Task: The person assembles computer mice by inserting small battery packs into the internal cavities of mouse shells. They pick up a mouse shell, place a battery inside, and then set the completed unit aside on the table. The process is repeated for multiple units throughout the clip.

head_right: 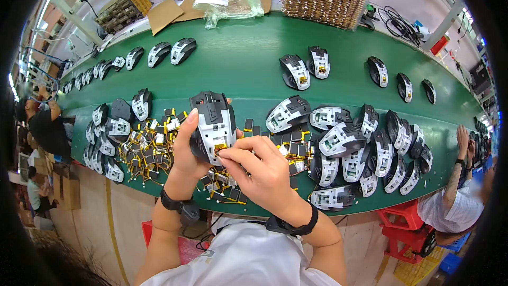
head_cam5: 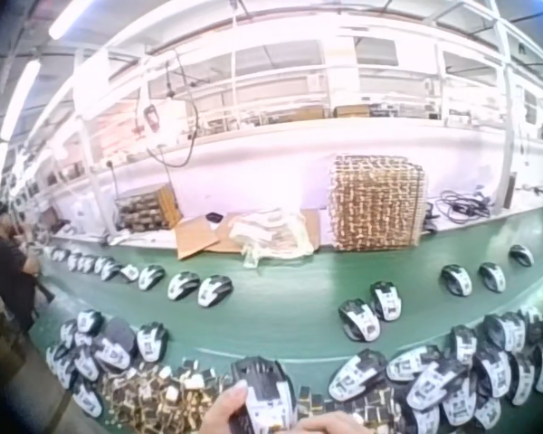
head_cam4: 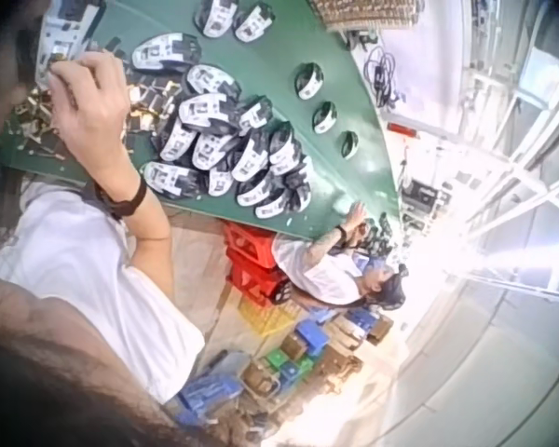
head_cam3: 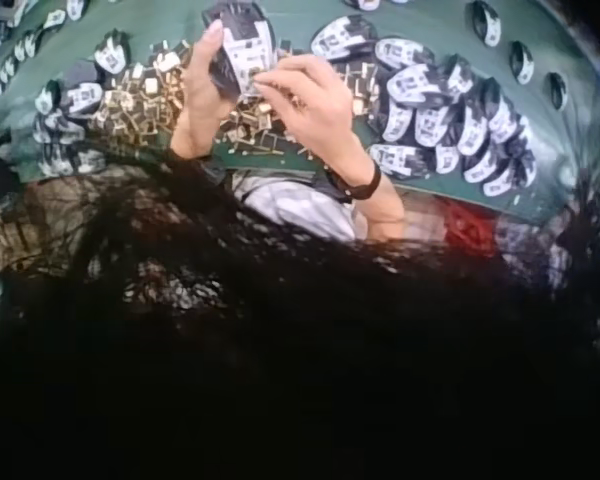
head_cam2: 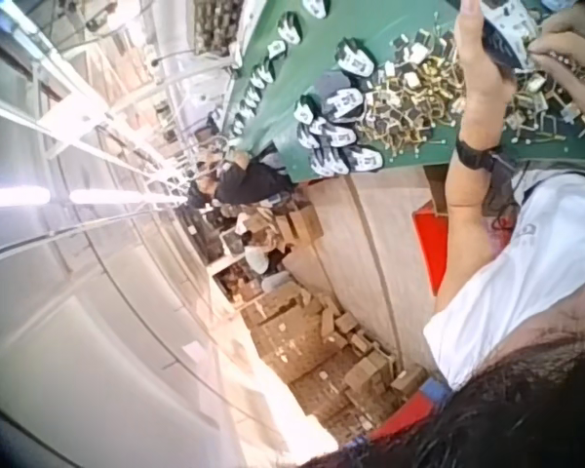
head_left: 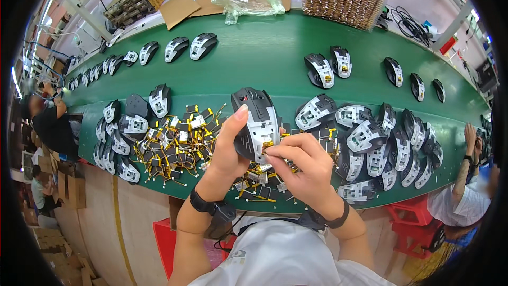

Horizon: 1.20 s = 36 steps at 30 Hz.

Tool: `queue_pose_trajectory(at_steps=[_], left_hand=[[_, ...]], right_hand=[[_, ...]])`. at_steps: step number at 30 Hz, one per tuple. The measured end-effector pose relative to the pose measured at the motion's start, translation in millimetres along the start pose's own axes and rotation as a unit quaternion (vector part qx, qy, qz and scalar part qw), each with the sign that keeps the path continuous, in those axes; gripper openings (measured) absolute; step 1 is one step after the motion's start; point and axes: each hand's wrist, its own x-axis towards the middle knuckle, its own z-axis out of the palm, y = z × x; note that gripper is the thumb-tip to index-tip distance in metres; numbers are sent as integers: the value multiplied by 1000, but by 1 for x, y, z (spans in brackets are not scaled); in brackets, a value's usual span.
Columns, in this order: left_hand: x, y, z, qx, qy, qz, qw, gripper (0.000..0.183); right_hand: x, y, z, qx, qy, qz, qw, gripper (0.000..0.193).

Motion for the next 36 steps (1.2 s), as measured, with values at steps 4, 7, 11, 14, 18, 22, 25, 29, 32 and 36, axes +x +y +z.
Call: queue_pose_trajectory(at_steps=[4,7,11,14,18,22,25,29,32,36], left_hand=[[2,-15,9,32,47,48,997,48],[5,-17,10,1,79,47,996,49],[15,-18,13,34,90,53,994,42],[27,-19,1,53,80,36,995,36],[76,-13,-43,163,111,35,980,33],[157,-2,-90,331,129,25,934,36],[204,-3,-115,539,201,92,813,45],[231,-4,-122,819,190,198,503,37],[239,12,-123,831,242,233,443,35],[244,70,-170,859,351,205,312,63]], right_hand=[[1,4,-7,-26,-12,3,1000,22],[-2,-3,-7,-113,-40,-50,992,30],[-11,-2,-9,-194,-109,-65,973,40],[-10,9,-20,-80,-159,21,984,44],[-20,14,-44,52,-82,151,984,44],[-55,39,-62,-165,-106,115,974,32],[-73,43,-68,-219,-78,154,960,26],[-80,38,-69,-246,-27,210,946,25],[-68,33,-76,-276,-19,192,942,23],[-49,30,-84,-282,-114,163,938,21]])
